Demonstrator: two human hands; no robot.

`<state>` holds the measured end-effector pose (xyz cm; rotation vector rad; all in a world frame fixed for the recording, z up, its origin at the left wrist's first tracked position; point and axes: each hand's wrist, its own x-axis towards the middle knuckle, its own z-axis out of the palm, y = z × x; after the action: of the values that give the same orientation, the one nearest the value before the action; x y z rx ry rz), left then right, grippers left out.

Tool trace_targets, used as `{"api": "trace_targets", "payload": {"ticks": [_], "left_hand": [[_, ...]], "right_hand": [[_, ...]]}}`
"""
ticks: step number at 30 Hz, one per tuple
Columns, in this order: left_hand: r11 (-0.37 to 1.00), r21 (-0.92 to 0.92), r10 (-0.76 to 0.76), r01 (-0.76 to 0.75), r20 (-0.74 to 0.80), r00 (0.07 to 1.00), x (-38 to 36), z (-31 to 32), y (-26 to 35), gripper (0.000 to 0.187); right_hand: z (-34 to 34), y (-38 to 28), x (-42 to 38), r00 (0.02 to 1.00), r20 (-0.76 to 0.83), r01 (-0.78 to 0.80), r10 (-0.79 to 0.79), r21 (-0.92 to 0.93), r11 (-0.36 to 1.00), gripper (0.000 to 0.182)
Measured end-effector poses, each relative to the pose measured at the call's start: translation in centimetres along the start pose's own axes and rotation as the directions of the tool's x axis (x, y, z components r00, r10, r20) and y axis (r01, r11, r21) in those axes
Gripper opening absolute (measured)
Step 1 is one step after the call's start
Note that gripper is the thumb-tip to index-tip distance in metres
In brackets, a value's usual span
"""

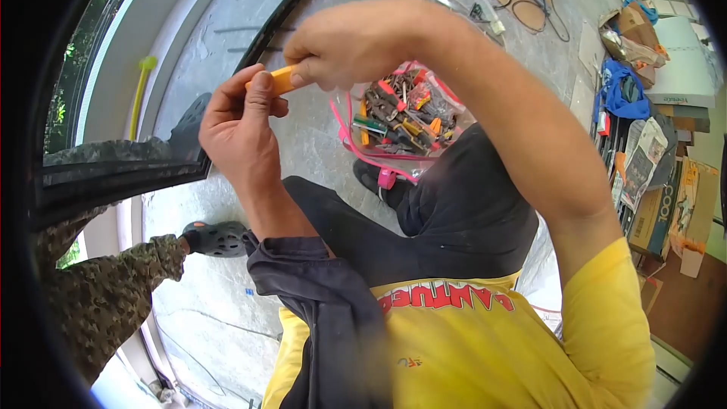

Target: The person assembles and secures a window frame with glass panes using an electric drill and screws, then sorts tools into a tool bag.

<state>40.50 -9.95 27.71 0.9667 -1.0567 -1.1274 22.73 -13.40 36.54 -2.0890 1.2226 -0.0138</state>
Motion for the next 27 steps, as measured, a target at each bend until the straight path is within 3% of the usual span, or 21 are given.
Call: {"api": "trace_targets", "payload": {"ticks": [2,3,5,6,9,10,11,13,17,19,20,23,25,27], "left_hand": [[1.0,-0.012,0.016,-0.016,-0.025,1.0,-0.1,-1.0,0.4,0.02],[0.995,-0.099,-0.011,0.008,-0.037,0.999,-0.1,-1.2,0.9,0.02],[0.996,-0.084,0.024,-0.027,-0.042,0.999,0.0,-2.1,1.6,0.024],[0.999,-0.022,0.033,-0.035,-0.057,0.998,-0.2,-2.2,2.0,0.023],[0.994,0.091,0.069,-0.064,-0.054,0.996,-0.8,-1.6,3.0,0.022],[0.993,0.087,0.089,-0.083,-0.057,0.994,-0.9,-1.1,3.5,0.021],[0.993,0.067,0.097,-0.093,-0.06,0.993,-0.9,-0.9,3.5,0.021],[0.997,-0.075,0.006,-0.011,-0.068,0.998,-0.7,-1.4,2.7,0.02],[0.991,-0.131,-0.029,0.011,-0.137,0.99,-1.0,-2.2,2.7,0.018],[0.924,-0.38,-0.071,0.036,-0.08,0.994,-1.0,-2.8,2.8,0.017],[0.906,-0.421,-0.102,0.041,-0.122,0.987,-1.0,-3.0,2.9,0.016],[0.935,-0.353,-0.043,-0.048,-0.246,0.968,-1.1,-3.9,2.9,0.015],[0.943,-0.326,-0.013,-0.061,-0.219,0.976,-1.3,-4.7,2.5,0.017],[0.886,-0.464,-0.063,0.001,-0.118,0.991,-1.5,-4.6,2.5,0.023]], "right_hand": [[-0.2,-1.6,0.1,0.999,0.025,0.043,-0.038,-0.219,0.975,0.029],[0.6,-1.6,0.0,0.999,0.025,0.035,-0.03,-0.209,0.977,0.029],[2.1,-1.4,0.0,0.965,-0.188,0.151,-0.182,-0.17,0.974,0.029],[2.9,-1.5,-0.5,0.956,-0.23,0.152,-0.181,-0.137,0.979,0.027],[1.6,-1.0,-1.1,0.935,-0.237,0.253,-0.262,-0.066,0.965,0.026],[0.6,-0.8,-1.1,0.961,-0.163,0.236,-0.225,0.051,0.97,0.025],[0.0,-1.0,-0.9,0.949,-0.168,0.276,-0.268,0.028,0.961,0.025],[-0.5,-1.3,-0.5,0.975,-0.084,0.216,-0.208,0.113,0.97,0.027],[0.4,-1.8,0.7,0.966,-0.073,0.256,-0.248,0.12,0.959,0.022],[0.1,-3.0,0.7,0.966,-0.064,0.251,-0.249,0.027,0.968,0.022],[0.7,-2.6,0.9,0.938,-0.126,0.326,-0.323,0.004,0.945,0.023],[2.1,-3.2,1.5,0.885,-0.206,0.428,-0.417,0.009,0.904,0.026],[2.2,-3.8,1.7,0.9,-0.179,0.404,-0.397,0.0,0.915,0.028],[2.3,-4.2,1.7,0.9,-0.19,0.403,-0.391,0.028,0.915,0.028]]}}
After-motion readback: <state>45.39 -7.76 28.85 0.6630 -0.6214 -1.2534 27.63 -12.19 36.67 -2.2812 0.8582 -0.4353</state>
